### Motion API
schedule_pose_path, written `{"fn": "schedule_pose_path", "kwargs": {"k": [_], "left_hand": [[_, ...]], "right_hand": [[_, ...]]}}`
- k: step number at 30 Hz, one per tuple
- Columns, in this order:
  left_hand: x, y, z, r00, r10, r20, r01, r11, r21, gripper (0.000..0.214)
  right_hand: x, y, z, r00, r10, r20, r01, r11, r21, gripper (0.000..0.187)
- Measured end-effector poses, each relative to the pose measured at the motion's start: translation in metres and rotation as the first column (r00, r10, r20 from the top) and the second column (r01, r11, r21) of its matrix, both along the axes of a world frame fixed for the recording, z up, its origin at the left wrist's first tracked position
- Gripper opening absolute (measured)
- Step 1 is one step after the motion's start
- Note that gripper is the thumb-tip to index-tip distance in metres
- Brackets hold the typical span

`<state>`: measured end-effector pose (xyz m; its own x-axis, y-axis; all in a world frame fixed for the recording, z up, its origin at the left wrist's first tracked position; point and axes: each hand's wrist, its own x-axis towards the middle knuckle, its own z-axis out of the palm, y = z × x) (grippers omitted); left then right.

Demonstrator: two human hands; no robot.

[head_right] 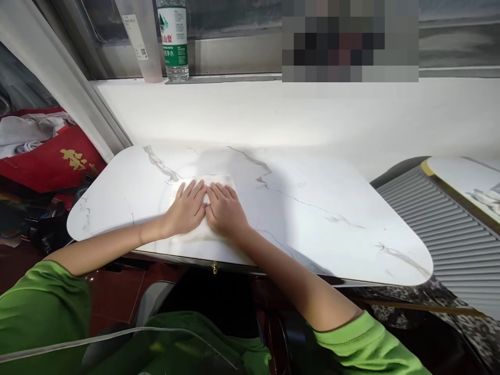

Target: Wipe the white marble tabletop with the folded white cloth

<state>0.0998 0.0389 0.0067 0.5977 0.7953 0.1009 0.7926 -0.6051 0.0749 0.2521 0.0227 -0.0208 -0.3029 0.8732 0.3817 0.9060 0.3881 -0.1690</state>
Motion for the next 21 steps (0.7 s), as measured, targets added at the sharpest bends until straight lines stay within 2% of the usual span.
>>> {"fn": "schedule_pose_path", "kwargs": {"k": [3, 6, 10, 17, 21], "left_hand": [[-0.011, -0.001, 0.004, 1.0, -0.006, -0.019, 0.005, 0.999, -0.047, 0.056], [-0.011, 0.018, 0.005, 1.0, -0.015, -0.023, 0.014, 0.998, -0.061, 0.056], [0.0, 0.069, 0.002, 1.0, -0.004, -0.003, 0.004, 0.998, -0.057, 0.055], [0.027, 0.173, -0.004, 0.999, -0.018, 0.04, 0.019, 0.999, -0.028, 0.053], [0.034, 0.203, -0.006, 0.997, -0.054, 0.049, 0.055, 0.998, -0.029, 0.052]], "right_hand": [[-0.008, 0.001, -0.002, 0.999, 0.024, -0.025, -0.023, 1.0, 0.019, 0.049], [-0.009, 0.02, -0.002, 0.999, 0.026, -0.046, -0.026, 1.0, 0.008, 0.049], [-0.003, 0.066, -0.001, 0.997, -0.006, -0.071, 0.005, 1.0, -0.007, 0.048], [0.008, 0.152, 0.003, 0.982, -0.167, -0.092, 0.164, 0.986, -0.039, 0.045], [0.012, 0.176, 0.0, 0.968, -0.229, -0.101, 0.226, 0.973, -0.045, 0.045]]}}
